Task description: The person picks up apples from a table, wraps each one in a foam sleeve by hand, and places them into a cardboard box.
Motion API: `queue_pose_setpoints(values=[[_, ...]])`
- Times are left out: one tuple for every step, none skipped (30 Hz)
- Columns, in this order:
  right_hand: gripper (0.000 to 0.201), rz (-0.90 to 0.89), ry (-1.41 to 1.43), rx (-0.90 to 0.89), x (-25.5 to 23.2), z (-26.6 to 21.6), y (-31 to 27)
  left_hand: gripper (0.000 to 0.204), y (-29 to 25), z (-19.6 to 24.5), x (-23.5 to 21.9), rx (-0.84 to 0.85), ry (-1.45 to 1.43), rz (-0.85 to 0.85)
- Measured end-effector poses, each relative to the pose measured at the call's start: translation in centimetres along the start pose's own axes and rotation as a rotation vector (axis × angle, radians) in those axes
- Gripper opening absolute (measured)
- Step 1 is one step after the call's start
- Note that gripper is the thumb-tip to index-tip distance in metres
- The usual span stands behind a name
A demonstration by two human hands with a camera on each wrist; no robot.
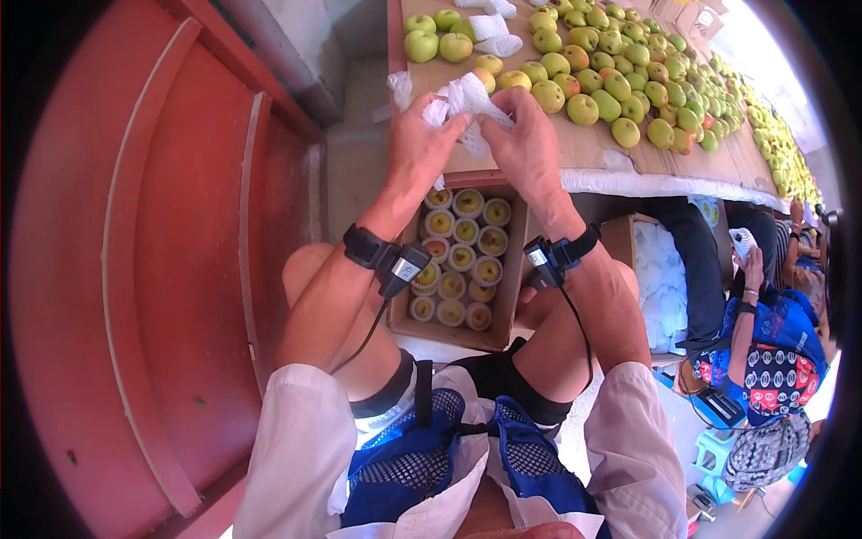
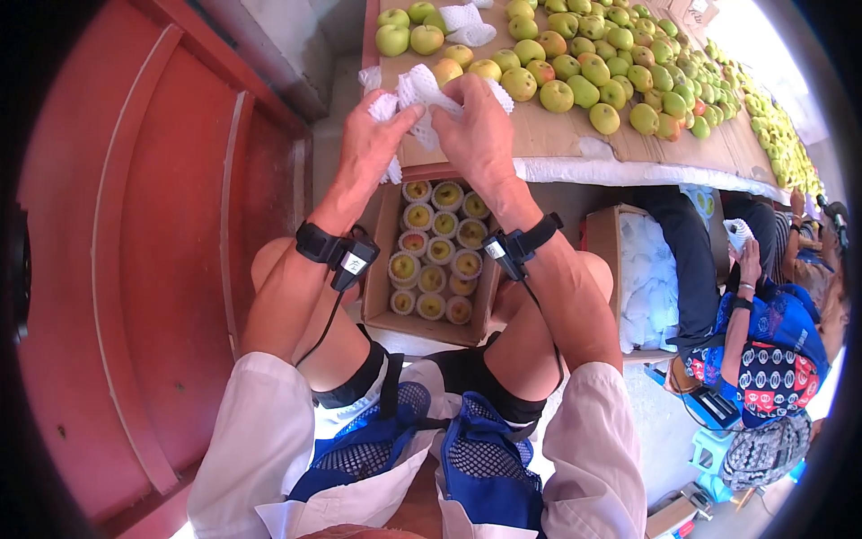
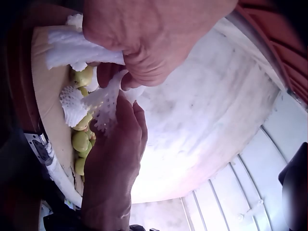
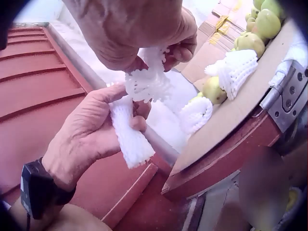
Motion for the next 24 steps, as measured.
queue_pose_setpoints(values=[[0.028,0.010,-0.058,-0.036,-0.1,-0.3,-0.1,0.030,0.0,0.1,0.0,0.005,0.005,-0.007],[0.029,-0.003,-0.057,-0.045,-0.1,-0.5,-0.2,0.029,0.0,0.1,0.0,0.009,0.009,-0.014],[0.031,-0.017,-0.055,-0.053,-0.1,-0.6,-0.3,0.028,0.0,0.1,0.0,-0.015,-0.033,-0.016],[0.032,-0.031,-0.052,-0.062,-0.2,-0.8,-0.4,0.028,0.0,0.2,-0.1,-0.039,-0.074,-0.017],[0.033,-0.039,-0.069,-0.066,-0.3,-1.2,-0.5,0.027,0.0,0.2,-0.1,-0.064,-0.115,-0.017],[0.035,-0.046,-0.086,-0.069,-0.4,-1.6,-0.7,0.027,0.1,0.1,-0.3,-0.096,-0.145,-0.019],[0.036,-0.053,-0.103,-0.073,-0.4,-2.0,-0.8,0.027,0.1,0.0,-0.5,-0.127,-0.175,-0.020],[0.037,-0.041,-0.127,-0.099,-0.3,-2.1,-0.9,0.027,0.1,0.0,-0.7,-0.160,-0.204,-0.023],[0.037,-0.028,-0.151,-0.123,-0.3,-2.1,-1.1,0.028,0.1,-0.1,-0.7,-0.176,-0.271,-0.054],[0.038,-0.015,-0.175,-0.147,-0.2,-2.2,-1.2,0.029,0.0,0.1,-0.7,-0.194,-0.339,-0.084],[0.037,-0.002,-0.156,-0.154,-0.1,-1.9,-1.2,0.031,-0.1,0.2,-0.6,-0.210,-0.406,-0.115],[0.035,0.011,-0.136,-0.162,0.1,-1.4,-1.0,0.033,-0.1,0.1,-0.6,-0.213,-0.439,-0.115],[0.034,0.024,-0.117,-0.172,0.2,-1.2,-0.8,0.035,0.0,0.0,-0.5,-0.214,-0.473,-0.115],[0.034,0.038,-0.084,-0.171,0.2,-0.9,-0.7,0.037,0.1,-0.1,-0.5,-0.216,-0.506,-0.114],[0.033,0.052,-0.050,-0.170,0.2,-0.7,-0.7,0.039,0.2,-0.2,-0.6,-0.225,-0.511,-0.111],[0.032,0.066,-0.016,-0.169,0.0,-0.9,-0.6,0.040,0.1,-0.2,-0.7,-0.234,-0.517,-0.107],[0.032,0.060,-0.006,-0.154,-0.1,-1.1,-0.7,0.042,0.1,-0.2,-0.8,-0.245,-0.521,-0.103],[0.031,0.052,0.005,-0.138,-0.3,-1.3,-0.8,0.043,0.2,-0.5,-0.9,-0.274,-0.526,-0.092],[0.031,0.045,0.015,-0.124,-0.5,-1.5,-0.9,0.044,0.4,-0.7,-1.0,-0.303,-0.530,-0.079],[0.031,0.032,0.019,-0.114,-0.3,-1.5,-1.0,0.045,0.5,-0.9,-1.1,-0.331,-0.534,-0.066],[0.031,0.019,0.023,-0.104,-0.2,-1.5,-1.1,0.047,0.5,-1.1,-1.2,-0.347,-0.553,-0.049],[0.031,0.006,0.027,-0.093,0.0,-1.5,-1.3,0.048,0.5,-1.0,-1.1,-0.364,-0.572,-0.033],[0.031,0.004,0.015,-0.093,0.0,-1.5,-1.4,0.050,0.4,-0.9,-1.1,-0.381,-0.591,-0.017],[0.031,0.001,0.003,-0.093,0.1,-1.6,-1.5,0.051,0.4,-1.0,-1.1,-0.390,-0.602,-0.016]])
Point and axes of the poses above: each hand's wrist, its own y-axis towards the middle knuckle, its own x-axis out of the palm, z = x × y, the point moved 4 cm from there along y, towards the middle knuckle, and after that the axes turned 11 degrees about -y, right-handed, at the moved point
